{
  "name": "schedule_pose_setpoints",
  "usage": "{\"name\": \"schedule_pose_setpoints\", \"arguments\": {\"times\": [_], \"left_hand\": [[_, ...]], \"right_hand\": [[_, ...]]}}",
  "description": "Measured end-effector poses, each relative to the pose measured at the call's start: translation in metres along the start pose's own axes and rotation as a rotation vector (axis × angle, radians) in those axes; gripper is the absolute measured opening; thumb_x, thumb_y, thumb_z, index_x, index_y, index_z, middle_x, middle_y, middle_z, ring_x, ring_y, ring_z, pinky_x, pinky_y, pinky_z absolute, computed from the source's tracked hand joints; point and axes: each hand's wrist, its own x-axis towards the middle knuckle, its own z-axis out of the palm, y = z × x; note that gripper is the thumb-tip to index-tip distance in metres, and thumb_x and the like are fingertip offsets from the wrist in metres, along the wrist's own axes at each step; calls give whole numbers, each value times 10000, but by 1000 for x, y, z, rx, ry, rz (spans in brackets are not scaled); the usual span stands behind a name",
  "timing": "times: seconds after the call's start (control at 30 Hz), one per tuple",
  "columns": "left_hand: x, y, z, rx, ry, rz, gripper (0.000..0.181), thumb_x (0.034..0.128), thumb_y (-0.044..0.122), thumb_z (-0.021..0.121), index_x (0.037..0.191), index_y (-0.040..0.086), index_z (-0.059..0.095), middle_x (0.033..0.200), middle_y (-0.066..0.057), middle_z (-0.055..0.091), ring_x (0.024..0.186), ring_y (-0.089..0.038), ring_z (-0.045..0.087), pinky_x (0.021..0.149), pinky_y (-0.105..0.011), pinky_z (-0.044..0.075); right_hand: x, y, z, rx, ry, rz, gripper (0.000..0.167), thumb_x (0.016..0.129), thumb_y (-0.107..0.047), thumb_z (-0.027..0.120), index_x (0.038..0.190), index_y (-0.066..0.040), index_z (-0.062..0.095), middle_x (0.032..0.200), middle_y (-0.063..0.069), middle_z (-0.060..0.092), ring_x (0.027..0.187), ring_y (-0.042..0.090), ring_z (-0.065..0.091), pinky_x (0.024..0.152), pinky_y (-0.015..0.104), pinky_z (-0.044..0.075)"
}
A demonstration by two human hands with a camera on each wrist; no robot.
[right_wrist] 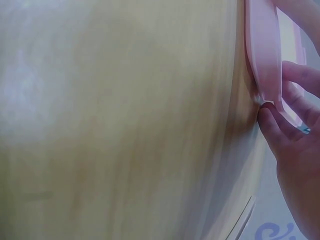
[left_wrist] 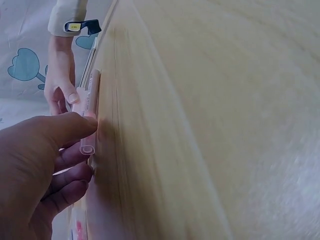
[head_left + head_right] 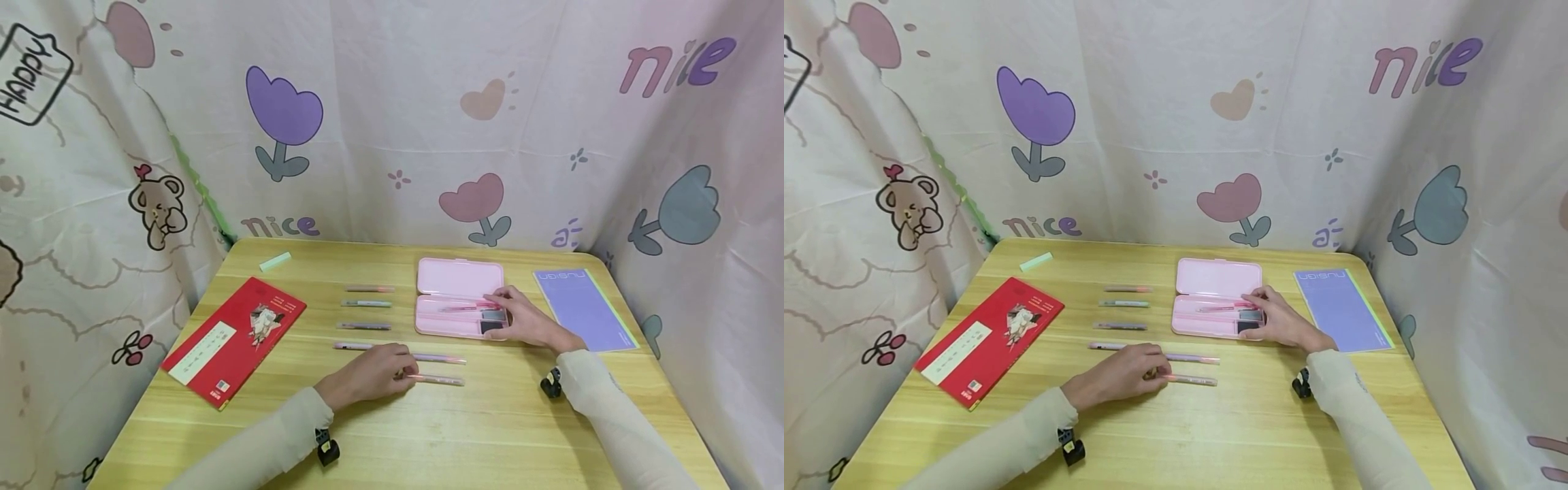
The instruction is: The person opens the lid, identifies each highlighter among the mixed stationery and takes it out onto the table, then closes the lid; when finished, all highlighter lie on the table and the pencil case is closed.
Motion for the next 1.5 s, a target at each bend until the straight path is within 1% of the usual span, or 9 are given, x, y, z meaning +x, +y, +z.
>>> {"name": "schedule_pose_setpoints", "arguments": {"times": [0.2,0.43,0.7,0.87,1.0,1.1,1.2,1.3,1.5], "left_hand": [[0,0,0,-13,-7,-3,54,1037,250,774,1054,200,781,1017,98,717,874,-3,578,777,-122,487],[0,0,2,-4,-8,1,82,1024,282,795,1057,209,780,1010,102,714,879,7,584,786,-119,497],[0,0,2,14,-4,19,87,1026,287,791,1057,207,782,981,104,700,846,7,556,763,-115,477],[0,-1,3,18,-14,6,96,1039,310,773,1074,221,783,993,118,697,856,18,541,768,-101,457],[0,-1,4,20,-3,11,106,1041,330,770,1066,228,784,990,126,700,859,23,546,768,-96,454],[0,-1,3,-5,12,4,132,1044,359,762,1058,230,786,997,127,707,869,13,571,774,-106,471],[1,-3,-1,-40,24,-23,181,1054,391,742,1091,222,797,1034,113,718,905,-9,606,808,-136,510],[6,-6,-9,-62,32,-62,231,1072,409,708,1140,209,803,1074,94,728,939,-32,637,841,-182,551],[26,-22,-27,-110,73,-129,249,1095,358,682,1214,161,778,1173,48,737,1032,-86,685,898,-251,600]], "right_hand": [[0,0,1,-6,9,-11,973,851,-529,914,1604,-51,527,1543,191,444,1424,397,448,1232,668,374],[-1,2,2,-13,13,-17,967,852,-535,913,1601,-57,533,1536,198,450,1412,405,447,1219,678,379],[-2,2,1,-7,12,-16,975,853,-527,914,1607,-50,522,1538,202,444,1418,406,446,1233,670,368],[-2,2,1,-5,10,-14,979,853,-534,913,1607,-49,520,1537,202,444,1418,406,446,1238,669,365],[-2,2,1,1,15,-26,973,852,-521,917,1602,-41,525,1532,201,450,1413,400,452,1235,662,370],[-2,2,2,3,16,-27,974,851,-524,918,1601,-42,527,1531,199,452,1414,397,453,1236,661,372],[-1,2,2,-1,14,-19,970,853,-529,915,1600,-44,530,1532,199,452,1413,399,450,1234,668,372],[-1,1,2,-4,11,-6,968,855,-536,909,1603,-53,529,1538,200,447,1419,406,442,1235,678,366],[0,0,0,-9,6,2,970,857,-540,907,1606,-56,526,1537,203,447,1421,412,440,1234,680,365]]}}
